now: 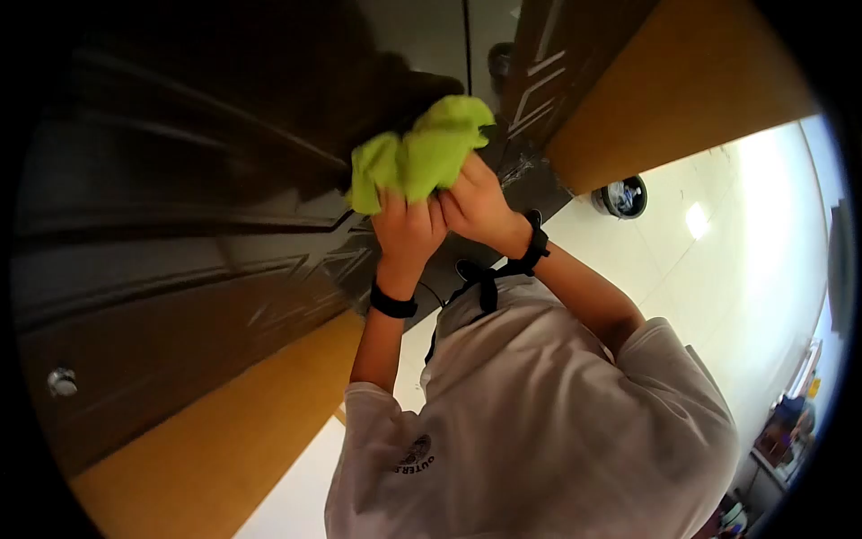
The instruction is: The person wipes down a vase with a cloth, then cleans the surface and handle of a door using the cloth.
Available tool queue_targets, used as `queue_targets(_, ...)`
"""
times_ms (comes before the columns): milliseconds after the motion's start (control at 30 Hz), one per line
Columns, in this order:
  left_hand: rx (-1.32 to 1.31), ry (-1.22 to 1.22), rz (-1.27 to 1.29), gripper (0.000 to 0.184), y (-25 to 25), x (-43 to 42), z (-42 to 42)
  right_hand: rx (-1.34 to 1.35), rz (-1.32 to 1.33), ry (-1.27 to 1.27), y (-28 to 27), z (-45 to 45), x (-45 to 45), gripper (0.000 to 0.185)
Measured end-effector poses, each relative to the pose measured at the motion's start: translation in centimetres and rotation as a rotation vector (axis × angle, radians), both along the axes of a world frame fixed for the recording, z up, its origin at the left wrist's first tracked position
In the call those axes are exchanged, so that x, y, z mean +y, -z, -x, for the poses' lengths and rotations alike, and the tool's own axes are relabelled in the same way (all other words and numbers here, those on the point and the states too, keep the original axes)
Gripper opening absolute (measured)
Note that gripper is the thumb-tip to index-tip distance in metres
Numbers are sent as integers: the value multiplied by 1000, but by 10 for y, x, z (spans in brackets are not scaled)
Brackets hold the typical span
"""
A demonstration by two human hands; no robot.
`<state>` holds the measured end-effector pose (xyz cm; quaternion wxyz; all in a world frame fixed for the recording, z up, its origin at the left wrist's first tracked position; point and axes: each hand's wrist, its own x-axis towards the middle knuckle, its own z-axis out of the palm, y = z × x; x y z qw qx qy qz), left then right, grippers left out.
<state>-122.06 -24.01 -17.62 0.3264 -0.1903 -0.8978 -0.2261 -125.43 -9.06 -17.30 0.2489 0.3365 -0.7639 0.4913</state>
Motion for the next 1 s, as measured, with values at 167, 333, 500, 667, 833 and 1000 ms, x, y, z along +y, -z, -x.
queue_targets(167,-138,23,274,38,43,-34,-23,-62,-199,29,62,-39,9,45)
queue_targets(333,9,65,340,38,-5,-44,-10,-86,-182,39,37,-40,16,36)
queue_targets(500,-58,-98,255,42,-11,-47,-7,81,-58,85,-11,-7,-21,20)
queue_targets(667,-93,2,359,38,9,-41,-4,-21,-267,45,66,-21,-5,18)
queue_targets(833,-236,-23,471,20,27,-50,-29,-108,-191,66,79,-38,27,26)
queue_targets(1000,-173,-188,134,25,16,-40,-35,-216,50,71,23,-23,29,30)
